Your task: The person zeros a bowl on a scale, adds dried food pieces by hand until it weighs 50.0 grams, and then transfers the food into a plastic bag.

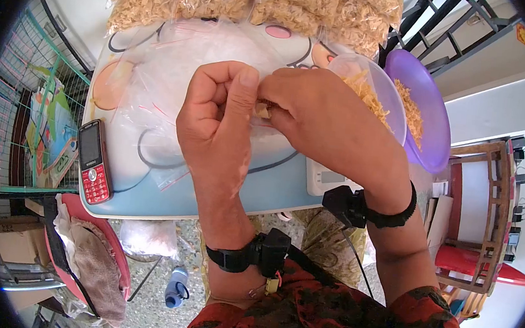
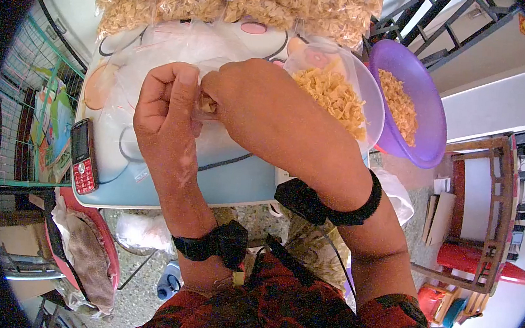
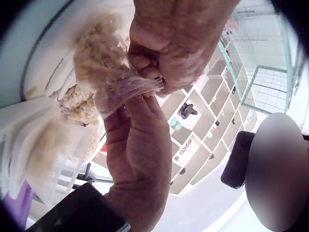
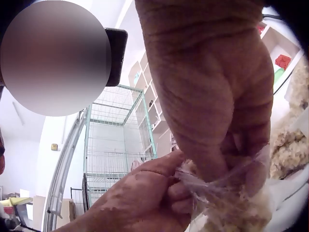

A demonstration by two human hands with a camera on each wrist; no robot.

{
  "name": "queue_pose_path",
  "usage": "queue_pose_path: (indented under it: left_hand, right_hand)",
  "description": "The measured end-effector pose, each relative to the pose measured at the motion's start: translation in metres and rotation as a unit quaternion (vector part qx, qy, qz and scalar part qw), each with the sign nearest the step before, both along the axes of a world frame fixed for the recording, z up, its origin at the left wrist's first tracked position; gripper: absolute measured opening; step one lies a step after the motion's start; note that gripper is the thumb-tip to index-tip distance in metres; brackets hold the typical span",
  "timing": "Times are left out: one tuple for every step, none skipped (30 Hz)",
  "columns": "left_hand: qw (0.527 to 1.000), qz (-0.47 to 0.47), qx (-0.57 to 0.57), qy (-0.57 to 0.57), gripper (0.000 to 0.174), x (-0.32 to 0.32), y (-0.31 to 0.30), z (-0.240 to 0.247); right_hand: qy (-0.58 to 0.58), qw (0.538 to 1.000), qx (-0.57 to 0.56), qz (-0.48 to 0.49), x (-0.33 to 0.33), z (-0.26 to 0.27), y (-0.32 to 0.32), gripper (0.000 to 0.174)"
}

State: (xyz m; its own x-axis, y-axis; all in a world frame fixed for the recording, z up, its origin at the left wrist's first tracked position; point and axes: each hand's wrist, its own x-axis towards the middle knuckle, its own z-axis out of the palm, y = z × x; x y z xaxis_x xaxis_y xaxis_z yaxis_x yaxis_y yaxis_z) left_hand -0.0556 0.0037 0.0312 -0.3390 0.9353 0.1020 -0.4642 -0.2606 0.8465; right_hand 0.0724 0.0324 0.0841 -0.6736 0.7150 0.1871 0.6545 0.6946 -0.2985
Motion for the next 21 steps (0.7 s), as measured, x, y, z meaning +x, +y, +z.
queue_pose_path:
  left_hand:
    - [1.000,-0.001,0.002,0.001,0.020,0.000,0.000,0.001]
    - [1.000,-0.001,0.005,0.001,0.019,0.000,-0.001,0.002]
    - [1.000,0.010,-0.009,0.003,0.019,-0.002,0.000,0.001]
    - [1.000,0.021,-0.023,0.004,0.019,-0.003,0.001,0.000]
    - [0.999,0.031,-0.037,0.006,0.018,-0.004,0.002,-0.002]
    - [0.999,0.029,-0.036,-0.003,0.018,-0.005,0.003,-0.004]
    - [0.999,0.026,-0.036,-0.011,0.018,-0.005,0.003,-0.006]
    - [0.999,0.024,-0.035,-0.020,0.019,-0.005,0.004,-0.006]
    - [0.999,0.017,-0.030,-0.026,0.017,-0.006,0.003,-0.007]
    - [0.999,0.011,-0.024,-0.031,0.015,-0.006,0.003,-0.007]
    - [0.999,0.004,-0.019,-0.037,0.014,-0.007,0.002,-0.007]
    - [0.999,0.013,-0.024,-0.024,0.014,-0.007,0.002,-0.007]
    - [0.999,0.022,-0.029,-0.011,0.014,-0.007,0.002,-0.006]
    - [0.999,0.031,-0.034,0.003,0.014,-0.006,0.003,-0.006]
    - [0.999,0.028,-0.037,0.004,0.014,-0.007,0.002,-0.004]
    - [0.999,0.025,-0.041,0.006,0.014,-0.007,0.001,-0.001]
    - [0.999,0.022,-0.045,0.007,0.015,-0.006,0.000,0.001]
    - [1.000,0.006,-0.027,0.009,0.015,-0.004,-0.001,0.002]
    - [1.000,-0.011,-0.009,0.010,0.015,-0.002,-0.003,0.003]
    - [1.000,-0.027,0.009,0.011,0.014,0.000,-0.003,0.003]
    - [1.000,-0.026,0.011,0.008,0.014,0.000,-0.002,0.002]
  right_hand:
    - [0.010,0.999,-0.026,-0.026,-0.001,0.004,-0.002,0.017]
    - [0.019,0.997,-0.052,-0.052,-0.002,0.011,-0.005,0.017]
    - [0.029,0.994,-0.079,-0.077,-0.003,0.015,-0.008,0.017]
    - [0.056,0.991,-0.091,-0.083,-0.003,0.015,-0.009,0.017]
    - [0.083,0.987,-0.102,-0.090,-0.002,0.014,-0.010,0.017]
    - [0.109,0.983,-0.113,-0.098,-0.001,0.014,-0.010,0.017]
    - [0.142,0.974,-0.138,-0.110,0.001,0.014,-0.012,0.017]
    - [0.175,0.964,-0.162,-0.122,0.003,0.013,-0.014,0.018]
    - [0.207,0.951,-0.186,-0.134,0.004,0.012,-0.015,0.018]
    - [0.211,0.953,-0.179,-0.121,0.003,0.010,-0.015,0.018]
    - [0.216,0.955,-0.173,-0.108,0.001,0.008,-0.015,0.020]
    - [0.220,0.956,-0.167,-0.095,-0.001,0.007,-0.015,0.022]
    - [0.203,0.961,-0.163,-0.097,-0.002,0.007,-0.015,0.017]
    - [0.186,0.965,-0.159,-0.099,-0.003,0.009,-0.015,0.013]
    - [0.168,0.968,-0.155,-0.100,-0.005,0.009,-0.014,0.009]
    - [0.148,0.979,-0.107,-0.095,-0.005,0.008,-0.012,0.008]
    - [0.127,0.986,-0.059,-0.089,-0.005,0.005,-0.009,0.008]
    - [0.106,0.991,-0.010,-0.083,-0.005,0.002,-0.007,0.008]
    - [0.093,0.991,0.001,-0.095,-0.005,0.000,-0.006,0.011]
    - [0.079,0.991,0.011,-0.107,-0.006,-0.001,-0.005,0.015]
    - [0.066,0.991,0.022,-0.118,-0.006,-0.002,-0.005,0.019]
